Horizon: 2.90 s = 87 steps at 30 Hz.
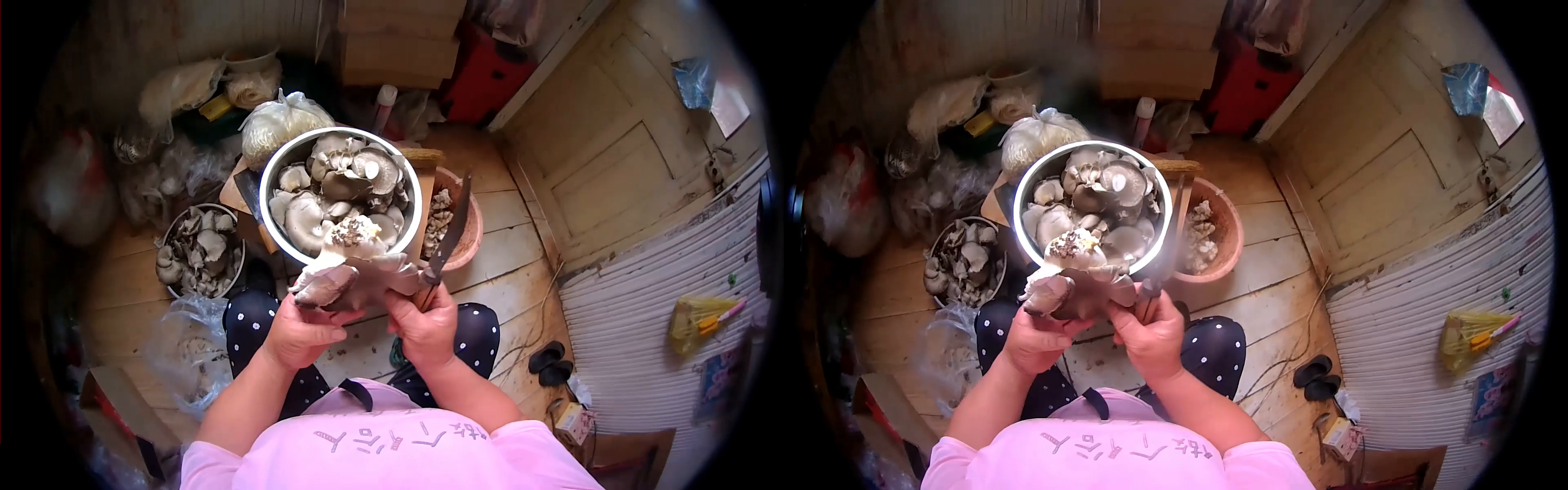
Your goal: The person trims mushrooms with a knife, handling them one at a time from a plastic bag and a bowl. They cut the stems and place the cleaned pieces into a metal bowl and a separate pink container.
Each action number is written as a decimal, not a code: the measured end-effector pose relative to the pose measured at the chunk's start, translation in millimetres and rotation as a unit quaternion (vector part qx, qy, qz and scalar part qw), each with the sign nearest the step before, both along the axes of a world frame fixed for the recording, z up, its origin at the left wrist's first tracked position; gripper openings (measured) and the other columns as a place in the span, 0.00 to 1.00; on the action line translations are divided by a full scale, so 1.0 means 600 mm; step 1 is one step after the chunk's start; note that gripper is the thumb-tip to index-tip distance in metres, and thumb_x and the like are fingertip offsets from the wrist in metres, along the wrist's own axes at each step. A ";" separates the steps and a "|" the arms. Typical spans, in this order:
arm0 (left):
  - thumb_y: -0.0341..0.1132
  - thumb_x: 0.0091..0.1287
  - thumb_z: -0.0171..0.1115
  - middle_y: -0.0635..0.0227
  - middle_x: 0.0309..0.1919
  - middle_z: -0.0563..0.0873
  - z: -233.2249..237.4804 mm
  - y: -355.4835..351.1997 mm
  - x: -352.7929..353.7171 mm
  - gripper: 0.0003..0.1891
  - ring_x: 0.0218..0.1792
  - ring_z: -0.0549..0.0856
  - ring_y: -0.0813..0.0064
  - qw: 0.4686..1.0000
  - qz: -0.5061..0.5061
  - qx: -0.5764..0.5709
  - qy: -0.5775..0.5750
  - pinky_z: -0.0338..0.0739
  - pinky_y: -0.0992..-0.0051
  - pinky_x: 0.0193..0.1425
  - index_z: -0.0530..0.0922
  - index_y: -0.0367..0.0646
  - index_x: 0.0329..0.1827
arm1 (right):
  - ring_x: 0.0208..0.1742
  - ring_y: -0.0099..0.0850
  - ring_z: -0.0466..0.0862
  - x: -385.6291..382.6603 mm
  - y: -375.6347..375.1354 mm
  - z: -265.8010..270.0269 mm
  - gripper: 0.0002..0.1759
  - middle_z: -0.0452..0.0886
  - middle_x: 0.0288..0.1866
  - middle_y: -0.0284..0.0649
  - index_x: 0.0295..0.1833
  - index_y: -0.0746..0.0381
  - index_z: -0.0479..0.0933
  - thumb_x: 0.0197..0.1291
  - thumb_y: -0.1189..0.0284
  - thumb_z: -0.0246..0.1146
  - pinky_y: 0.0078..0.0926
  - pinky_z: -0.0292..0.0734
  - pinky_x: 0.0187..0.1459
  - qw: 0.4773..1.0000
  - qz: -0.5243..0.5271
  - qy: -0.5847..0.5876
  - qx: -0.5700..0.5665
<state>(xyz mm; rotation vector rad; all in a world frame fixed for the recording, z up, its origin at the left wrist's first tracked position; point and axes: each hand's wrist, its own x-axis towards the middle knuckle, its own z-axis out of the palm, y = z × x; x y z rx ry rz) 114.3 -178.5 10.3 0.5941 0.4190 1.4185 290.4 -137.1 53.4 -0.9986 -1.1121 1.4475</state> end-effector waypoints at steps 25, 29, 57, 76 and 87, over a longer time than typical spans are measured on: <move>0.17 0.51 0.68 0.70 0.45 0.84 0.021 0.104 -0.049 0.25 0.49 0.83 0.72 0.987 0.113 -0.111 -0.010 0.76 0.70 0.58 0.76 0.41 0.55 | 0.27 0.17 0.76 0.050 0.064 -0.014 0.14 0.78 0.32 0.33 0.45 0.64 0.77 0.50 0.85 0.57 0.16 0.72 0.31 0.927 0.366 -0.074 -0.038; 0.17 0.51 0.69 0.68 0.46 0.84 0.035 0.141 -0.058 0.25 0.49 0.83 0.71 0.991 0.102 -0.093 0.000 0.76 0.70 0.57 0.76 0.41 0.54 | 0.27 0.16 0.74 0.039 0.091 -0.012 0.13 0.77 0.31 0.31 0.43 0.64 0.76 0.50 0.82 0.56 0.16 0.71 0.30 0.942 0.302 -0.142 0.037; 0.16 0.51 0.70 0.66 0.43 0.87 0.013 0.232 -0.059 0.20 0.45 0.85 0.72 0.974 0.130 -0.104 0.153 0.79 0.73 0.54 0.80 0.37 0.49 | 0.30 0.48 0.79 -0.003 0.167 -0.071 0.19 0.78 0.26 0.48 0.52 0.65 0.71 0.53 0.73 0.61 0.36 0.75 0.36 0.941 0.174 -0.273 0.096; 0.16 0.51 0.66 0.65 0.44 0.86 0.000 0.235 -0.054 0.21 0.44 0.86 0.70 0.978 0.159 -0.100 0.089 0.79 0.71 0.53 0.78 0.35 0.51 | 0.37 0.51 0.80 0.028 0.163 -0.063 0.19 0.80 0.33 0.51 0.53 0.63 0.73 0.54 0.72 0.59 0.38 0.76 0.43 0.931 0.193 -0.300 0.070; 0.16 0.50 0.70 0.65 0.44 0.86 0.010 0.244 -0.009 0.21 0.45 0.85 0.73 0.971 0.084 -0.110 0.193 0.80 0.72 0.53 0.80 0.37 0.49 | 0.40 0.54 0.81 0.059 0.162 -0.073 0.19 0.81 0.36 0.54 0.52 0.65 0.73 0.54 0.72 0.59 0.40 0.76 0.43 0.938 0.157 -0.298 0.077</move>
